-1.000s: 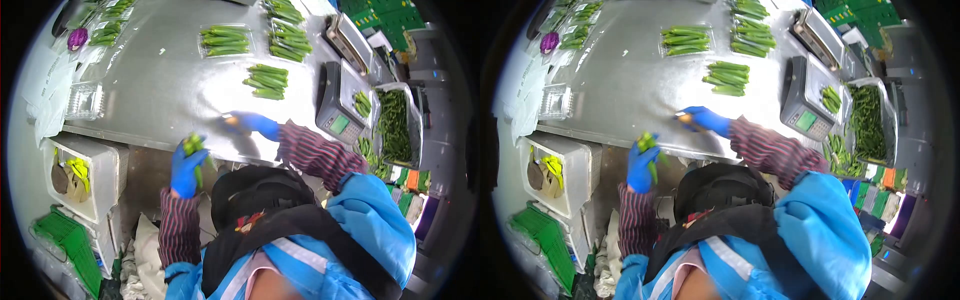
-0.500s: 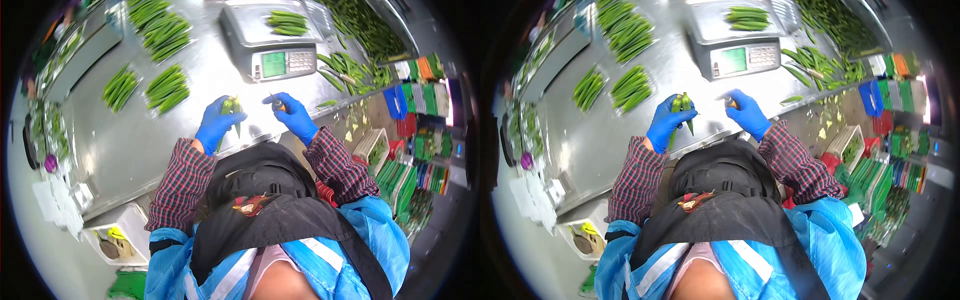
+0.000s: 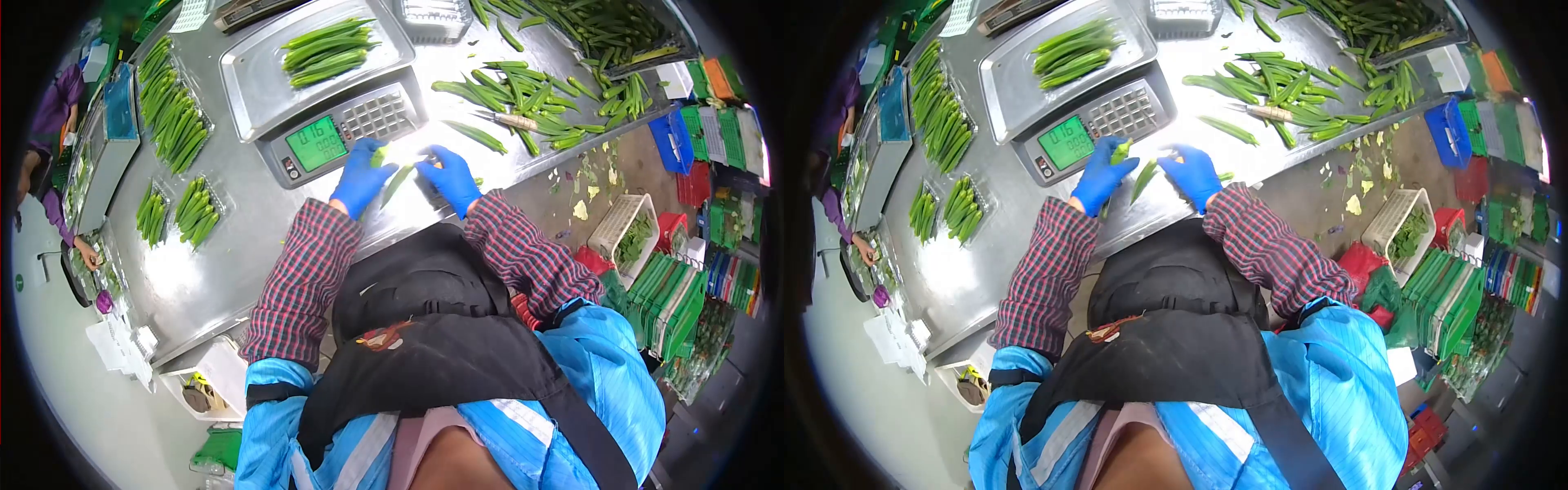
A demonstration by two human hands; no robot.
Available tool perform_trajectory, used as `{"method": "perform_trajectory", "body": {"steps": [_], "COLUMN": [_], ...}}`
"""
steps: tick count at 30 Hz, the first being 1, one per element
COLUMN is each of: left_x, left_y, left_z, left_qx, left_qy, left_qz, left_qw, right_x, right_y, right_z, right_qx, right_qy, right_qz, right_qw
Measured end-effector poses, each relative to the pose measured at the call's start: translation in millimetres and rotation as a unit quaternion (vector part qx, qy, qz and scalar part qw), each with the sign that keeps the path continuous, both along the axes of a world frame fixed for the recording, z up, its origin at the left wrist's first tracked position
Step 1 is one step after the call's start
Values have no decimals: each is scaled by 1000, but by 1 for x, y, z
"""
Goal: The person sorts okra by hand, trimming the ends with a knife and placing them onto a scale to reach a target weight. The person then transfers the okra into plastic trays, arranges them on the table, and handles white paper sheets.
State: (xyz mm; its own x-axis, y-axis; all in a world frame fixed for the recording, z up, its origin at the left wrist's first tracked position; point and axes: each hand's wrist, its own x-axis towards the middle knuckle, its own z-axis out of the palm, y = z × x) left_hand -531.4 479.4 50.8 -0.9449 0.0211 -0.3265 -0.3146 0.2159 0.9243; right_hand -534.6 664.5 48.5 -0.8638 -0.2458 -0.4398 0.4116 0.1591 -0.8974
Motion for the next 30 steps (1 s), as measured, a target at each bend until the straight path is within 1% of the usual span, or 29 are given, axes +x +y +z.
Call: {"method": "perform_trajectory", "body": {"steps": [1, 2, 3, 4, 5, 6, 7, 8, 10, 12, 14, 15, 17, 18, 20, 21, 22, 24, 26, 27, 28, 30], "left_x": [-6, -11, -15, -17, -17, -19, -22, -24, -26, -28, -30, -30, -29, -28, -29, -31, -26, -29, -25, -23, -20, -17], "left_y": [0, -1, -1, 0, 8, 12, 17, 21, 30, 35, 34, 33, 29, 25, 15, 12, 9, 1, -4, -4, -3, -2], "left_z": [14, 20, 24, 28, 37, 37, 37, 38, 44, 47, 46, 47, 53, 63, 85, 79, 71, 61, 61, 60, 59, 62], "left_qx": [77, 70, 149, 228, 258, 257, 262, 269, 279, 287, 247, 248, 329, 331, 389, 371, 372, 371, 369, 372, 375, 366], "left_qy": [-103, -104, -122, -144, -146, -151, -146, -139, -138, -141, -137, -137, -123, -120, -53, -32, -34, -24, -40, -41, -45, -67], "left_qz": [0, 0, -39, -81, -84, -95, -97, -97, -90, -81, -82, -82, -110, -109, -127, -113, -102, -112, -119, -117, -117, -120], "left_qw": [992, 992, 980, 959, 951, 950, 949, 948, 946, 944, 956, 955, 930, 930, 911, 921, 922, 921, 921, 920, 918, 921], "right_x": [-5, -10, -13, -15, -16, -17, -19, -19, -20, -23, -26, -26, -26, -26, -18, -22, -20, -29, -28, -29, -29, -31], "right_y": [8, 14, 27, 28, 29, 31, 34, 36, 34, 34, 33, 34, 42, 61, 89, 95, 97, 90, 82, 74, 64, 42], "right_z": [2, 4, 8, 17, 24, 32, 40, 41, 43, 46, 48, 45, 29, 3, -16, -13, -5, 9, 22, 27, 38, 60], "right_qx": [67, 132, 166, 162, 175, 192, 251, 256, 266, 292, 311, 312, 326, 302, 367, 367, 359, 349, 320, 281, 282, 214], "right_qy": [83, 165, 153, 147, 233, 318, 291, 290, 358, 339, 364, 364, 331, 323, 253, 257, 242, 238, 246, 292, 290, 364], "right_qz": [-15, -34, 3, -4, 5, 15, 79, 76, 94, 101, 108, 109, 98, 93, 111, 122, 121, 112, 118, 96, 99, 120], "right_qw": [994, 977, 974, 976, 957, 928, 920, 919, 890, 888, 871, 871, 880, 892, 888, 886, 894, 899, 907, 909, 909, 899]}}
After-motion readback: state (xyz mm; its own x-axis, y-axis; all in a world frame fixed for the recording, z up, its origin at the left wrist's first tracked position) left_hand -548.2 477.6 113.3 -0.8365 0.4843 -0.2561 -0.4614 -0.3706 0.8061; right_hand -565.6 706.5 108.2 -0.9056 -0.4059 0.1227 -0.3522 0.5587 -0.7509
